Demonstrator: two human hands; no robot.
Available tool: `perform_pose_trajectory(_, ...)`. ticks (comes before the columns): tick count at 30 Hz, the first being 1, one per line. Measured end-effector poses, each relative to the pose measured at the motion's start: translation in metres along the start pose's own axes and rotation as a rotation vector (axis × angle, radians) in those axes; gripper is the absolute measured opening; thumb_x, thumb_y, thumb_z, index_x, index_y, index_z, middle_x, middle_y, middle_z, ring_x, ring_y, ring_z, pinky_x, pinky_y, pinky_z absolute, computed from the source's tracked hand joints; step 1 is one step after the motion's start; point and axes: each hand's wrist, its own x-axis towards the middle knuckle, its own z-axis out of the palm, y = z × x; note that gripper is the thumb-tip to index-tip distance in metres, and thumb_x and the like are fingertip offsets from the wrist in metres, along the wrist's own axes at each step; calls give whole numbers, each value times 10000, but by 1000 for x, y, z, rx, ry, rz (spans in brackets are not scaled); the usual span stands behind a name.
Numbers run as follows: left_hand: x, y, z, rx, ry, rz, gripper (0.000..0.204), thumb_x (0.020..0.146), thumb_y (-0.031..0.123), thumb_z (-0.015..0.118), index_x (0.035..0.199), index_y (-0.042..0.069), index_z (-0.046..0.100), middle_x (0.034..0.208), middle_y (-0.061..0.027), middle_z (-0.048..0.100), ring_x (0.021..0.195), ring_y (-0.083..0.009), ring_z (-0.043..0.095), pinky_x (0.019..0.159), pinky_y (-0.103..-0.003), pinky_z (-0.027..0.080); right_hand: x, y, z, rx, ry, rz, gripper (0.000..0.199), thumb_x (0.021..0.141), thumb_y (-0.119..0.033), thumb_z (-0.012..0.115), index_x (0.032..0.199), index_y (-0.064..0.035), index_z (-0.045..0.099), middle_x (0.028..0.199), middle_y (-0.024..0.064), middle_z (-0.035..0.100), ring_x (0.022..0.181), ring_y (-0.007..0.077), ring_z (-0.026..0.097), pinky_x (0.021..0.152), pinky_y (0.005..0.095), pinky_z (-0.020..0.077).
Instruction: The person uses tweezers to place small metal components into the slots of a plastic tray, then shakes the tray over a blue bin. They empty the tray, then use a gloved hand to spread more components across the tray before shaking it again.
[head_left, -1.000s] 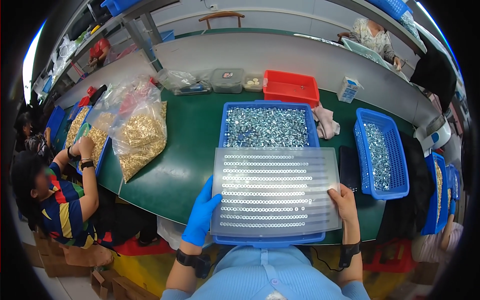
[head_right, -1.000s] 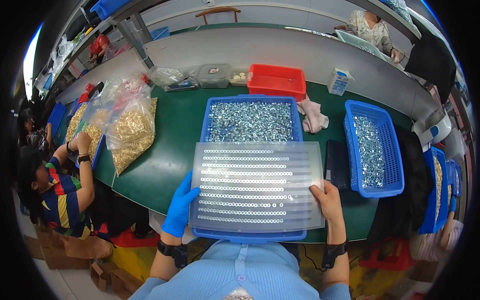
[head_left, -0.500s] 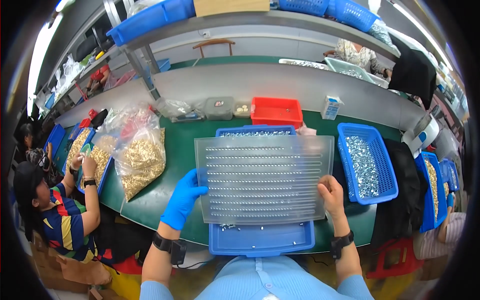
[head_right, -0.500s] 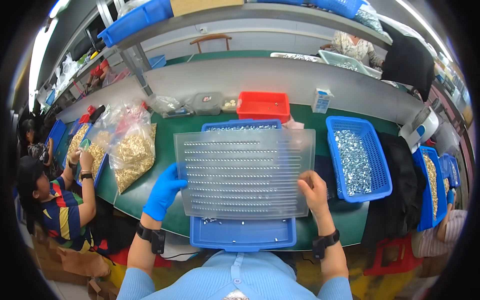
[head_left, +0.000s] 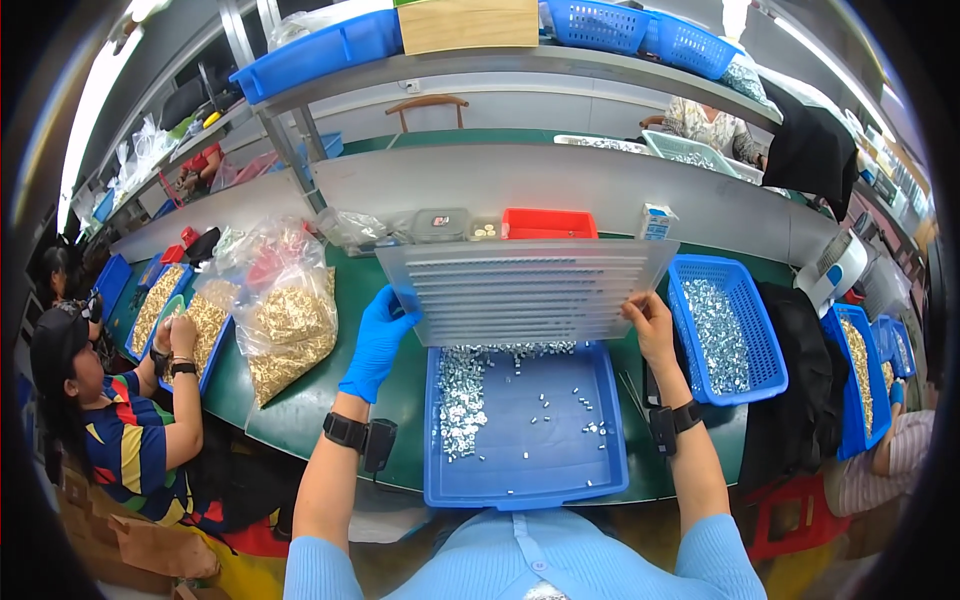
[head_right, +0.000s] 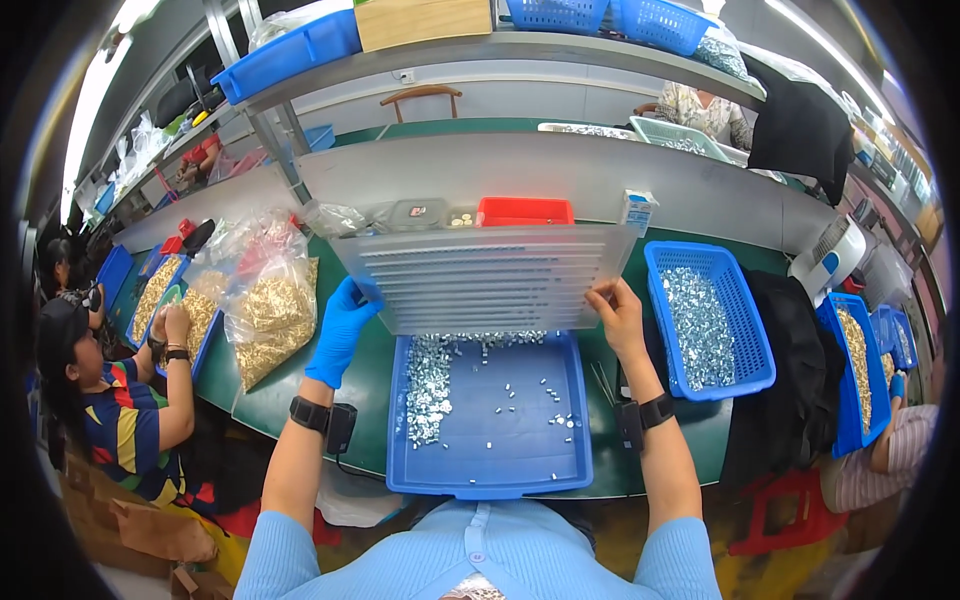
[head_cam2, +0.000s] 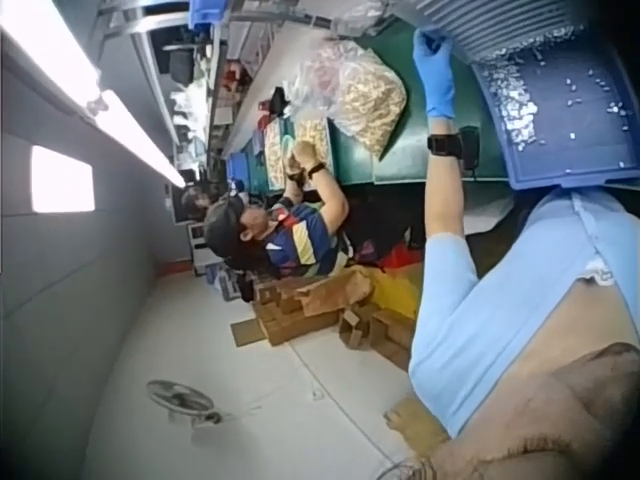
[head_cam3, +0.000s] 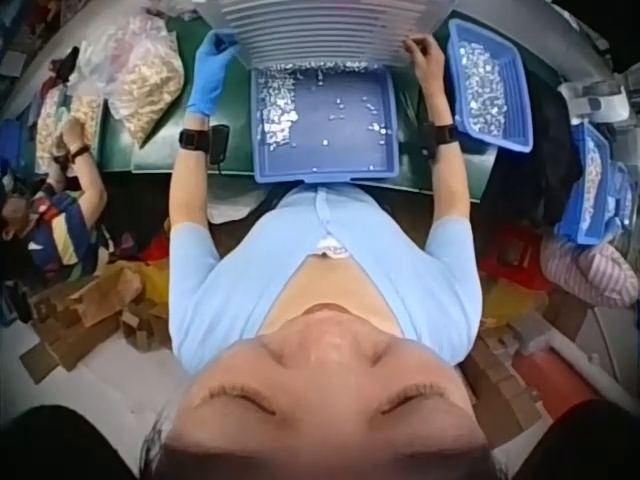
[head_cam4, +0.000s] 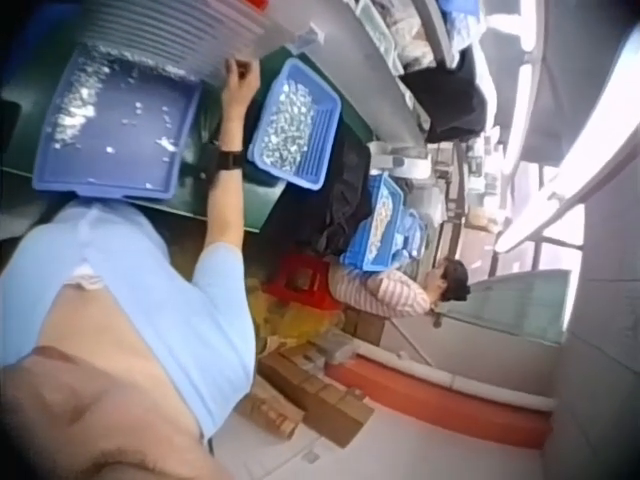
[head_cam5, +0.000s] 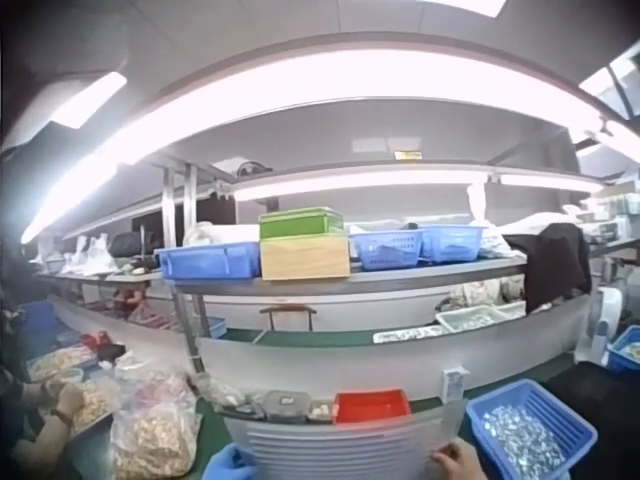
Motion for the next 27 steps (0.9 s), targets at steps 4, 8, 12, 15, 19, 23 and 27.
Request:
perform_pose_trajectory(4, -14, 4, 1, 16, 25, -21, 436, 785, -33, 609, 1204, 23, 501, 1075, -53, 572, 1004, -144, 529, 908, -286, 417, -7, -16, -9, -126, -68, 9, 111, 772, -56, 659, 847, -11, 590, 758, 27, 562, 648, 99, 510, 594, 223, 407)
perform_pose_trajectory(8, -46, 0, -4, -38, -29, -36, 502, 785, -35, 611, 1261, 30, 463, 1029, -40, 567, 971, -140, 530, 911, -285, 413, -26, -36, -35, -346, -249, -183, 168, 736, -20, 668, 888, -16, 597, 827, 60, 608, 743, 164, 585, 674, 249, 463)
perform_pose_trajectory(12, -91, -17, -7, 253, -72, 27, 539, 817, -30, 554, 1329, 65, 417, 1055, -51, 542, 973, -167, 524, 892, -296, 425, -59, -77, -36, -491, -428, -242, 236, 670, 44, 679, 886, -20, 610, 944, 111, 626, 903, 259, 622, 780, 307, 503)
perform_pose_trajectory(15, -116, -37, -7, 570, -113, 155, 541, 833, -28, 524, 1348, 91, 409, 1082, -70, 531, 981, -198, 522, 881, -307, 434, -80, -75, -33, -548, -418, -257, 210, 687, 36, 669, 876, -41, 618, 957, 102, 627, 963, 254, 613, 796, 319, 513)
perform_pose_trajectory(19, -122, -47, -8, 906, -187, 379, 522, 837, -22, 524, 1332, 113, 430, 1092, -99, 532, 984, -240, 525, 875, -320, 443, -91, -55, -32, -584, -386, -292, 193, 705, 37, 652, 874, -51, 622, 969, 93, 625, 1014, 250, 600, 810, 331, 521)
perform_pose_trajectory(23, -124, -47, -8, 951, -233, 373, 506, 838, -13, 531, 1318, 120, 442, 1121, -123, 519, 1018, -261, 513, 891, -331, 439, -97, -42, -34, -578, -375, -306, 205, 702, 69, 638, 878, -34, 619, 979, 105, 619, 1039, 267, 586, 847, 336, 506)
perform_pose_trajectory(27, -128, -57, -9, 913, -218, 254, 507, 839, -8, 534, 1321, 106, 430, 1238, -148, 456, 1134, -284, 455, 966, -338, 388, -97, -36, -34, -562, -383, -314, 219, 713, 88, 615, 899, -27, 615, 1001, 115, 611, 1043, 280, 582, 863, 338, 497)
